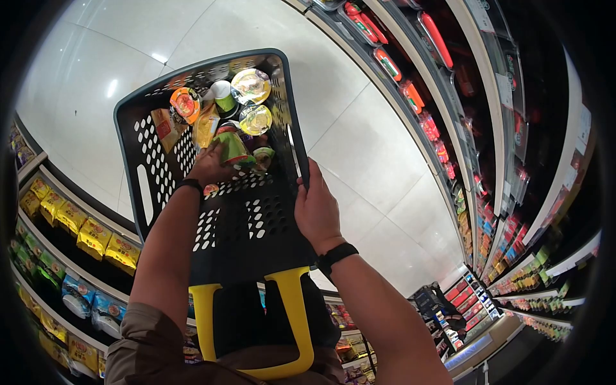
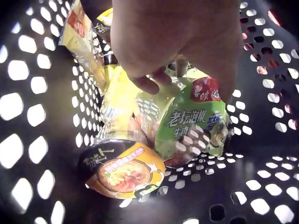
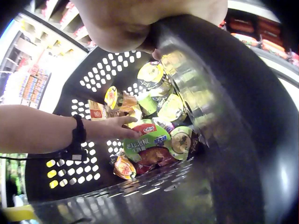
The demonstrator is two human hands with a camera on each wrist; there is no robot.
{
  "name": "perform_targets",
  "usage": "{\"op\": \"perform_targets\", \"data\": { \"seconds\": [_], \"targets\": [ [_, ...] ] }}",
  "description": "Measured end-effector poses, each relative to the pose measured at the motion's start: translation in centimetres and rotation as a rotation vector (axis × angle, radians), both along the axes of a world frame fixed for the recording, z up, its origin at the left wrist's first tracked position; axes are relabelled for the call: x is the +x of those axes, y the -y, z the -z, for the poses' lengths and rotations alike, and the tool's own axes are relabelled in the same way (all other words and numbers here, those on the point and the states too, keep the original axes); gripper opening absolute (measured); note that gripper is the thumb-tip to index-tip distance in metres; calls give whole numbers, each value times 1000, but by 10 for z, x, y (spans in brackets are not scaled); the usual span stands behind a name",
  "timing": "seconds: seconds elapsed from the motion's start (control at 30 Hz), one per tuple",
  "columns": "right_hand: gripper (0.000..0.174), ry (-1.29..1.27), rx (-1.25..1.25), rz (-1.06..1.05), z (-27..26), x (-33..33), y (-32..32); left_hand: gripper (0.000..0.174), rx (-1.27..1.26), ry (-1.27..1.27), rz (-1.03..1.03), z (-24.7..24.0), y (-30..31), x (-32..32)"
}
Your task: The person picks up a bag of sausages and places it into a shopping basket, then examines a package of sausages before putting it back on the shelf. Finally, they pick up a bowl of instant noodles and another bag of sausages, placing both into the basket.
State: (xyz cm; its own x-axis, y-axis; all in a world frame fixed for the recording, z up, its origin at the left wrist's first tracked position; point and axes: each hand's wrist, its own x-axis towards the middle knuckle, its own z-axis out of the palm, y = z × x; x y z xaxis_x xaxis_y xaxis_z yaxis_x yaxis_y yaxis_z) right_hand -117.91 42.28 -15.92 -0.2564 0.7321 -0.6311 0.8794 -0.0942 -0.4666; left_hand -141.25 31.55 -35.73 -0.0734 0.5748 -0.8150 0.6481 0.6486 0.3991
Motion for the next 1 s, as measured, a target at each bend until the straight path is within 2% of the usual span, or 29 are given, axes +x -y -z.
{"op": "perform_targets", "data": {
  "seconds": [0.2, 0.27, 0.37, 0.5, 0.6, 0.67, 0.77, 0.87, 0.93, 1.0],
  "targets": [
    [54, 10, -16, 6, 0, 0, -2, 94, -55, -39, 122, -22, -14, -3],
    [54, 12, -5, -9, -1, -1, -3, 90, 13, -45, 182, -25, -15, -4],
    [54, 7, -8, -5, 0, 0, -2, 88, 149, -20, 163, 4, 1, -2],
    [54, 6, -17, -2, -1, 0, -3, 87, 94, 94, 105, 0, -6, -2],
    [54, -11, 6, -12, 1, 1, -2, 94, 104, 19, 62, 4, 1, -8],
    [54, 8, 3, -19, 0, 0, -3, 105, 138, -73, 134, 3, 7, -8],
    [53, -6, 7, -11, 0, 0, -2, 109, 56, -108, 244, -18, -3, 1],
    [53, -1, -5, 10, -1, -1, -3, 107, 9, -187, 303, -16, 1, 12],
    [53, -15, 1, 14, 0, -1, -1, 102, 15, -145, 273, -30, -3, 9],
    [52, -24, 7, 20, -1, 0, -2, 96, 22, -120, 105, -34, -3, 6]
  ]
}}
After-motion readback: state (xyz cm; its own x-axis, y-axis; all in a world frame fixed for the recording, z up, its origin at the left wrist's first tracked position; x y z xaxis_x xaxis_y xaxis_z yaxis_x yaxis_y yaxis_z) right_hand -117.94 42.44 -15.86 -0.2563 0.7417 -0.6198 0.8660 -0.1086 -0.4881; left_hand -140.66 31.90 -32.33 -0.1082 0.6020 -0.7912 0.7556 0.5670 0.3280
